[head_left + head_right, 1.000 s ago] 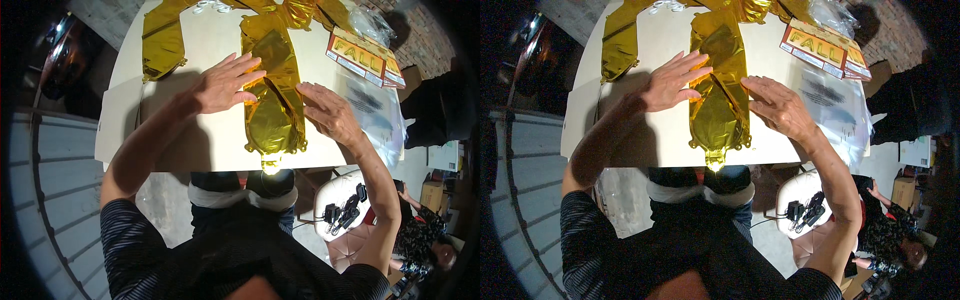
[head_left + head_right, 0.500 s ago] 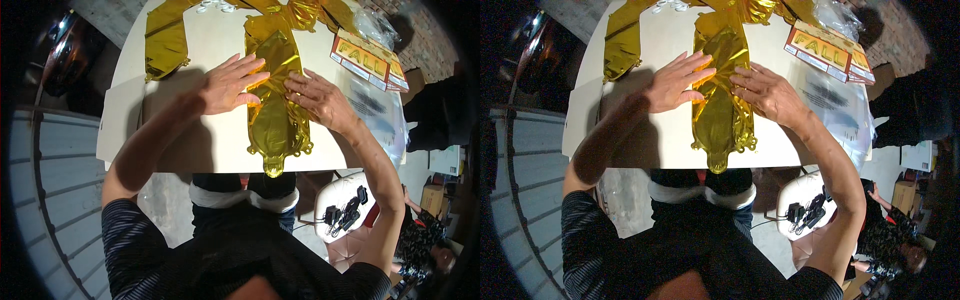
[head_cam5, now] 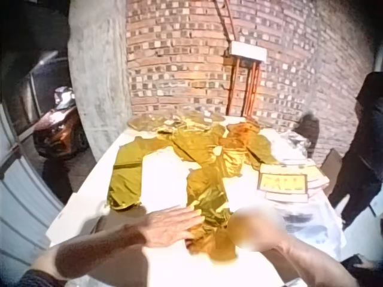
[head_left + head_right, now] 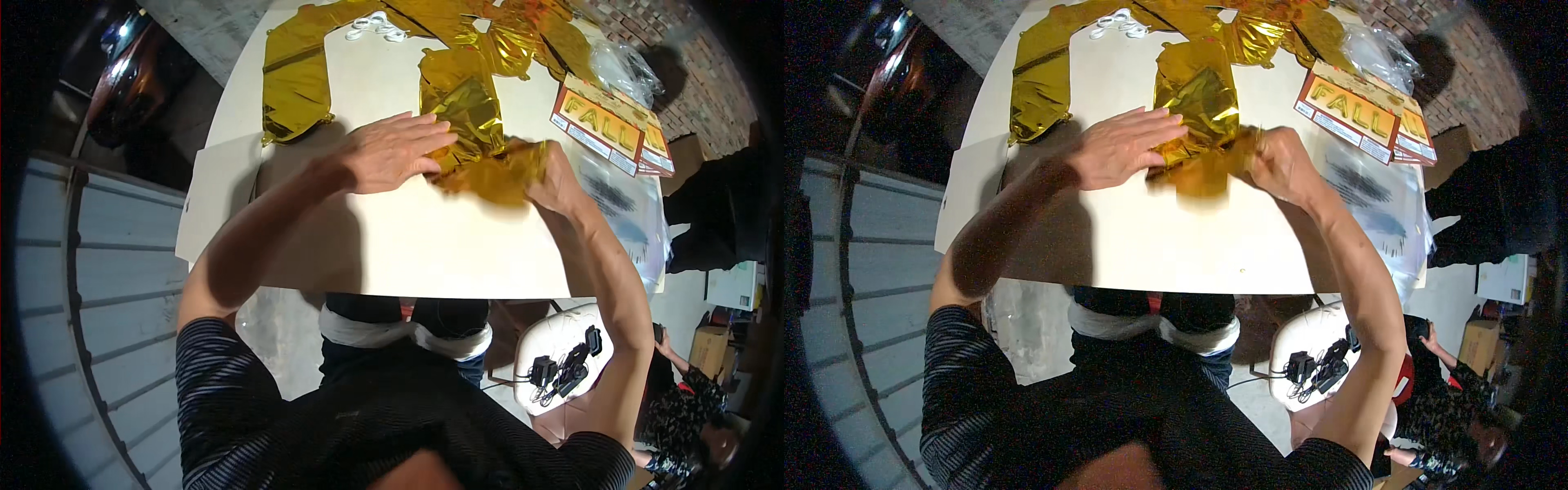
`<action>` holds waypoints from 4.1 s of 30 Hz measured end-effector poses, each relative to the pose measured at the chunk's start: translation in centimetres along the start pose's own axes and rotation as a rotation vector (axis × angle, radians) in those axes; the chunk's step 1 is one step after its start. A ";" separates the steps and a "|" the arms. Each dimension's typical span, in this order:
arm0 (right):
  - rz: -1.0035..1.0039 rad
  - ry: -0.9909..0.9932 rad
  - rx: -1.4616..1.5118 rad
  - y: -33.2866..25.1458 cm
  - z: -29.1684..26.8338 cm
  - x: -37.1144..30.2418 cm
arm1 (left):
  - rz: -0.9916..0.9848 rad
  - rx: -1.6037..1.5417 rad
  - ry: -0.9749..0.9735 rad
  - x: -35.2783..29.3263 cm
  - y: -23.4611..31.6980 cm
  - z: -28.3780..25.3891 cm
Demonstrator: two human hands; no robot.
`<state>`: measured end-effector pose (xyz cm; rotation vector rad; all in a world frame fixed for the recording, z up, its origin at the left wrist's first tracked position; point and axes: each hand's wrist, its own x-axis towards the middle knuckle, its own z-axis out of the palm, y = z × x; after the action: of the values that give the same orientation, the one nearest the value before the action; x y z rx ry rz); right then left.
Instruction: Folding gold foil balloons and placing them into retail packaging with cardboard inserts.
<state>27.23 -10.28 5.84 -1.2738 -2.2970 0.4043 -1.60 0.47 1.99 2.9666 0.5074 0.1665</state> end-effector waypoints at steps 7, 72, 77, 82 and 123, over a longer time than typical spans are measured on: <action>0.441 0.092 0.315 2.2 -0.8 2.4 | -0.023 -0.248 -0.019 0.0 -2.8 -1.4; 0.672 0.201 0.478 1.4 1.2 2.0 | -0.408 -0.440 0.553 0.8 0.6 0.2; 0.719 0.175 0.428 0.4 0.6 2.7 | -0.600 -0.565 0.444 1.0 1.8 -1.1; 0.726 0.153 0.361 0.2 0.4 3.3 | -0.603 -0.505 0.476 1.1 1.1 -0.6; 0.813 0.006 0.676 1.8 -1.4 3.7 | 0.037 0.163 0.113 7.8 -4.6 1.6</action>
<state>27.62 -6.20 7.17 -1.7244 -1.3144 1.2985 4.44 7.21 0.39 3.1412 0.5016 0.3121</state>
